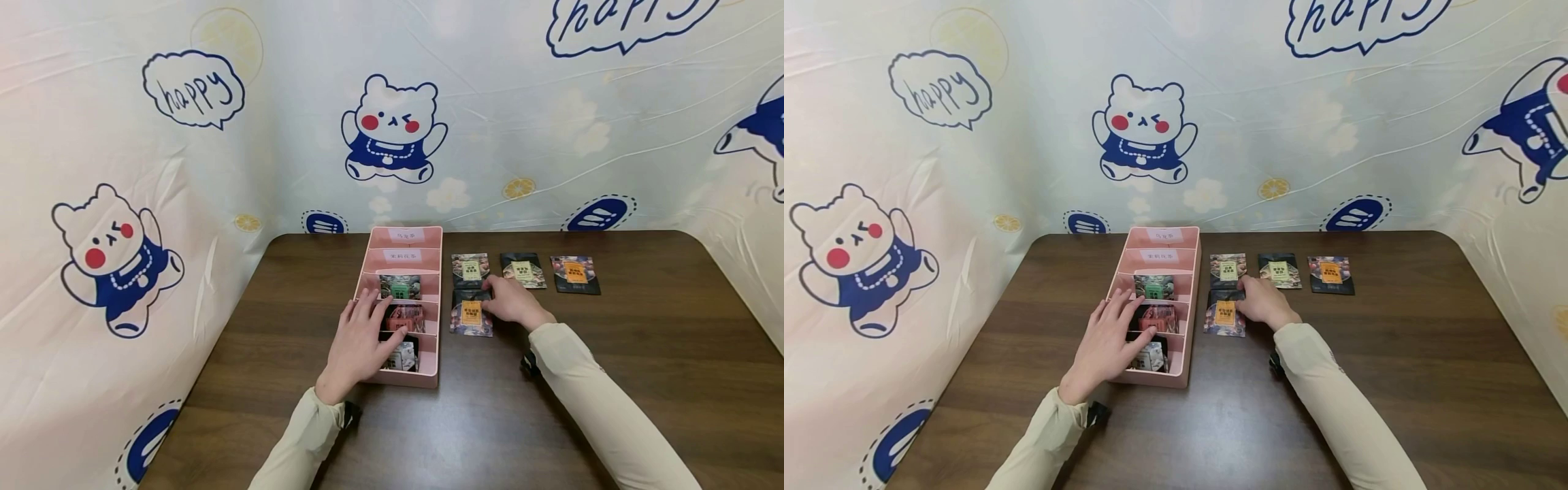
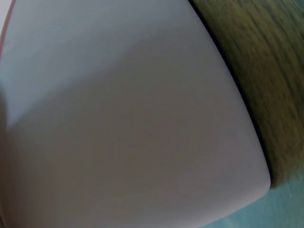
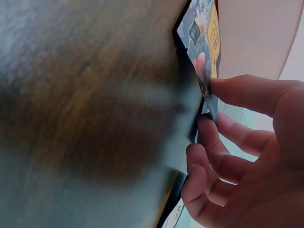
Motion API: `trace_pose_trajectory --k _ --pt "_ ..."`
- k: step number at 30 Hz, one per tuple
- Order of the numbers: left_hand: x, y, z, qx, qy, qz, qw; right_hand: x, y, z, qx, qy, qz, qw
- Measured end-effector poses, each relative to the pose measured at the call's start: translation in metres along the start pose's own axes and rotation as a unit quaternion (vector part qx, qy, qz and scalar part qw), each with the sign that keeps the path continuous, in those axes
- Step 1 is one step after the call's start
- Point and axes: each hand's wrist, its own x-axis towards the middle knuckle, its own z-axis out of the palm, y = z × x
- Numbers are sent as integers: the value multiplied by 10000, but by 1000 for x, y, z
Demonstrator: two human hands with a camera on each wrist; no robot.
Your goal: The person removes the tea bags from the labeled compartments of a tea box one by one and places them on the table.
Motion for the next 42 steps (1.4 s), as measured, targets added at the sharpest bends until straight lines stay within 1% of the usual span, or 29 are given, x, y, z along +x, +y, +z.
trace_pose_trajectory --k 10,18,25,37,39,42 --pt "0 0 0 14 3 10 10000 0 1 2 -71 -108 92 9999" --pt "-1 0 0 -42 -22 -3 10000 1 3 5 -178 4 -4 9998" --pt "-1 0 -1 -51 -56 -11 10000 -2 1 7 -194 65 96 9997" --pt "-1 1 -2 -71 -24 -5 10000 -2 0 4 -196 355 122 9991" --pt "-1 1 -2 -63 -39 -10 10000 -3 -2 3 -164 475 51 9987" --pt "-1 1 -2 -56 -73 -24 10000 -3 -4 2 -93 777 -120 9969"
